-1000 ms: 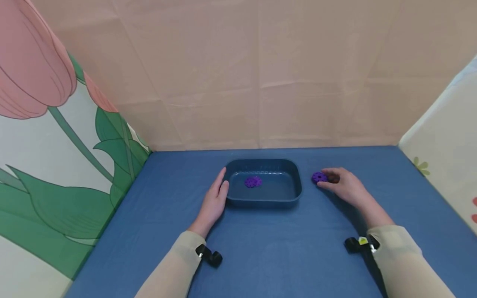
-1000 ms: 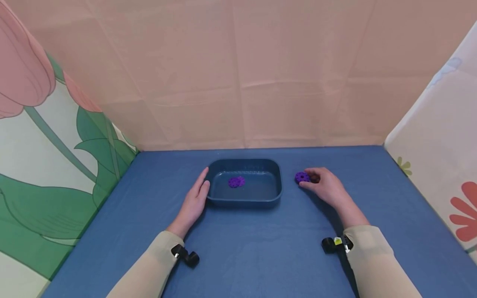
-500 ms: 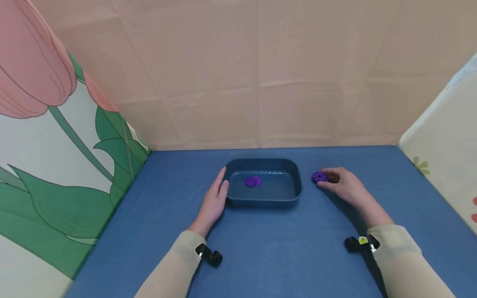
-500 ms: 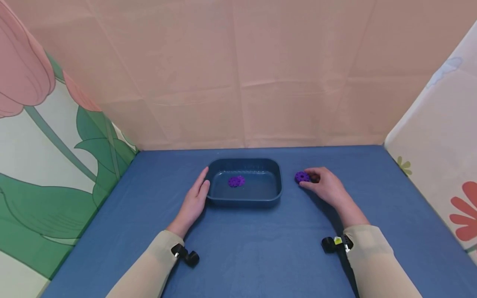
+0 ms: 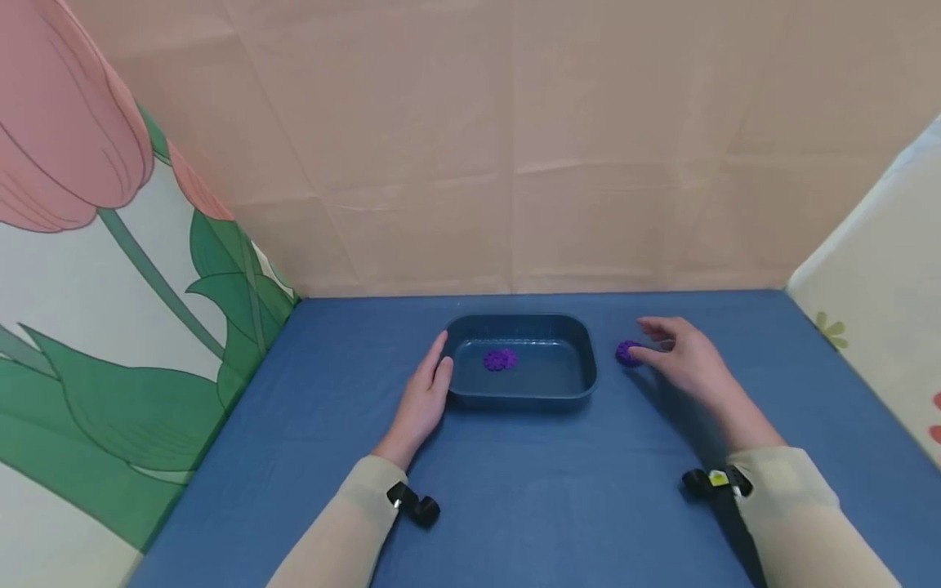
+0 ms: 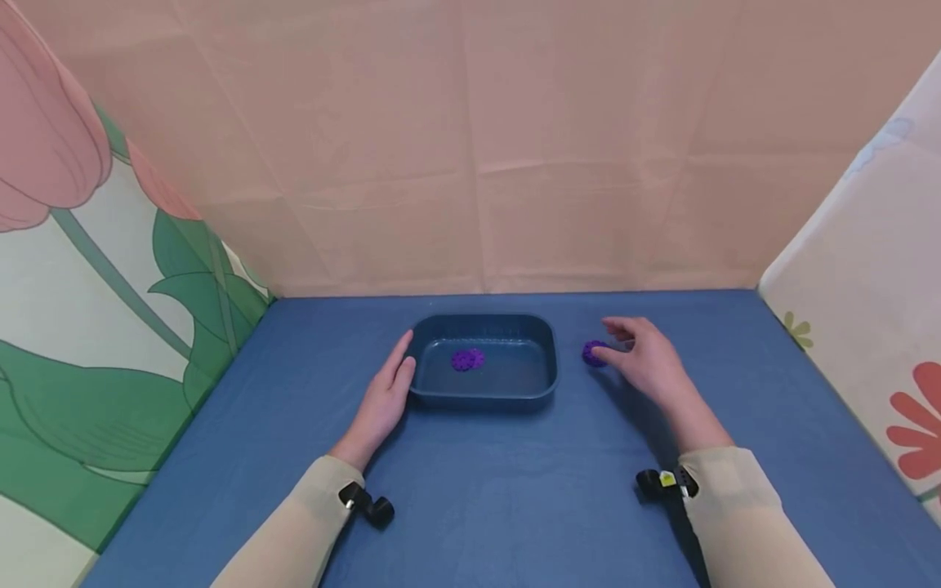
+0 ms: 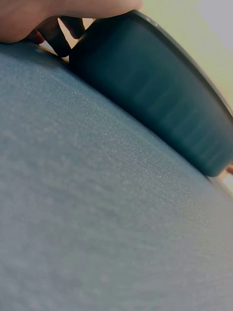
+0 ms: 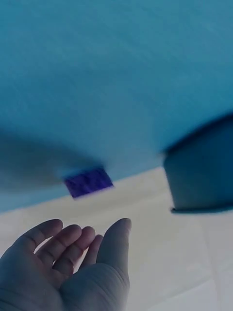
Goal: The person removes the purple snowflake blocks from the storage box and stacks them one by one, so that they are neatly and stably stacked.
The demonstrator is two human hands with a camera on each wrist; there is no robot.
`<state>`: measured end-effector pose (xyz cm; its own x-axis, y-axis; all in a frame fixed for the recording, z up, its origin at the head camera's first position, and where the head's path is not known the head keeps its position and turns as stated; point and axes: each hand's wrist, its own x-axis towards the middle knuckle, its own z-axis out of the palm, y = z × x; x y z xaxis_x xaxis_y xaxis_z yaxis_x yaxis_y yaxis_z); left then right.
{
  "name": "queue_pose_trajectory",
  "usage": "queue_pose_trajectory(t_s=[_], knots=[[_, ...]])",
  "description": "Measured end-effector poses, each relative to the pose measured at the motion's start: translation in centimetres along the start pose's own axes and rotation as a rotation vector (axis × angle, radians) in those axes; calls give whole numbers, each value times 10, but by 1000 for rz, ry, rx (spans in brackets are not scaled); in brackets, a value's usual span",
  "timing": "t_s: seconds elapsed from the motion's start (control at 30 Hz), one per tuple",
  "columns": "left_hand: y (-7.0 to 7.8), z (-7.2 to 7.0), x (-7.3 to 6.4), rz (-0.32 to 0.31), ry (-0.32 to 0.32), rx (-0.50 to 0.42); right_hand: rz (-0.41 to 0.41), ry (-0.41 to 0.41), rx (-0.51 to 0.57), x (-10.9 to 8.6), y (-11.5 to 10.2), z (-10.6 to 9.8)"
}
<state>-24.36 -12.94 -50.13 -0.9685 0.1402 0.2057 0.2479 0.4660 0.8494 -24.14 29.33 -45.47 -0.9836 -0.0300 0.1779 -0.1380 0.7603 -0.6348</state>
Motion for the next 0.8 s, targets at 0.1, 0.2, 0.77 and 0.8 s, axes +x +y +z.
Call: queue_pose_trajectory(t_s=[0.1,0.2,0.77,0.8], knots=[[0,-1,0,-5,0,6,-31,31,14,3,-17,-6],[1,-1,0,-10,2,11,-53,40,27,7,-35,-10],[-3,-3,-2,-11,9,4,-139,-54,123,23,-111,26],[-3,-3,-2,-13,8,3,-148,-60,120,24,-115,30]])
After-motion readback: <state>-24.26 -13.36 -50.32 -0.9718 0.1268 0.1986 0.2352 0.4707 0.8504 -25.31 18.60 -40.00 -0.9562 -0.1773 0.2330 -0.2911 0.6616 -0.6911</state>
